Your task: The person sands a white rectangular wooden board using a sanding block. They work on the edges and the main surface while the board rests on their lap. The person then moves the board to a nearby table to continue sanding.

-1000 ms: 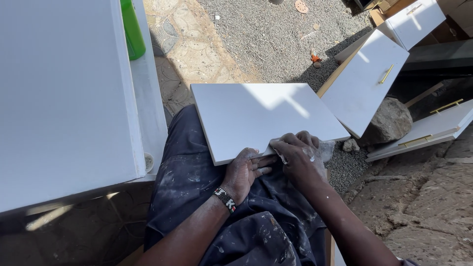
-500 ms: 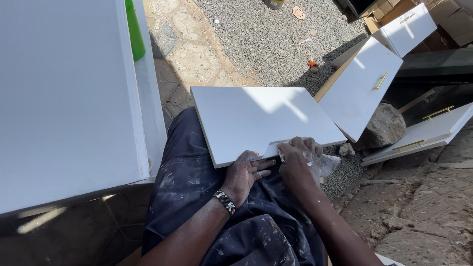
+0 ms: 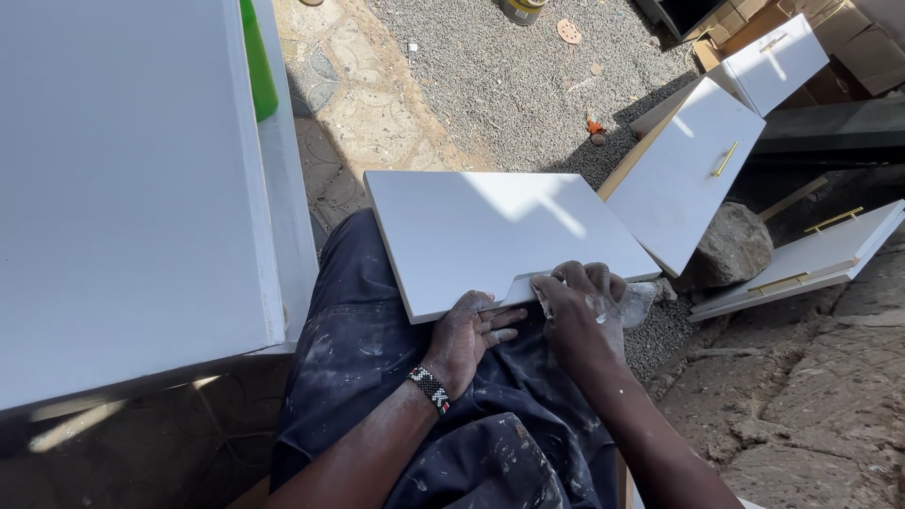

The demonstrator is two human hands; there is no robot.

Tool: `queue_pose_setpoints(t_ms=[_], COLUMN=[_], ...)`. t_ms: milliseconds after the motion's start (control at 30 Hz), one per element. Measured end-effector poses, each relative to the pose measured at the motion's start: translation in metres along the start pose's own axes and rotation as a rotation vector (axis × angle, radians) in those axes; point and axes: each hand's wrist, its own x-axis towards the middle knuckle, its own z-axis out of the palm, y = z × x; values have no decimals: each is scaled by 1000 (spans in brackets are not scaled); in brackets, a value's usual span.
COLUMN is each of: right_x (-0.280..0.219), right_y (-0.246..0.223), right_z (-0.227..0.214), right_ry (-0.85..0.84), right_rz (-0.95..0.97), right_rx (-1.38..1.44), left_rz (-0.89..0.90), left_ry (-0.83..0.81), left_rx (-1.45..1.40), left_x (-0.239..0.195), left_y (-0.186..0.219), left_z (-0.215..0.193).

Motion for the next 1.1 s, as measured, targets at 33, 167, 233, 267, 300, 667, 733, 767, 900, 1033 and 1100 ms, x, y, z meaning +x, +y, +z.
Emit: queue_pose_setpoints(t_ms=[33,167,233,267,300,667,733,767,900,1033,1100], right_x=[-2,-5,-4,-4,-3,-20,-18,-18,-18,-20,-17], right_y=[-10,-43,-47,-45,-43,-39,-44,-43,-26,-27,-48], right_z=[1,-10,-17,-20,-22,-13,-11,-17,-50,-16,-7], right_ry=[1,28,6,-31,-66,108,68,-17,-197,121,90], right_rz=[-2,58,63,18,-28,-20,9,-19,-104,-42,-1], right_rx=[2,4,65,96,128,17,40,114,290,90,133], left_rz=[2,-1,-9,-10,-10,-29,-22,-12,-11,-19,-13], left_ry=[1,30,46,61,75,78,78,78,86,49,57], left_rx=[1,0,10,-4,-17,2,8,-5,-10,-8,3], left_x=[3,13,16,16,16,4,13,13,15,-4,10], left_y=[-2,-8,-8,-8,-7,1,0,-2,-3,8,-1], left_z=[-2,-9,-11,-11,-12,1,-6,-8,-13,7,-6])
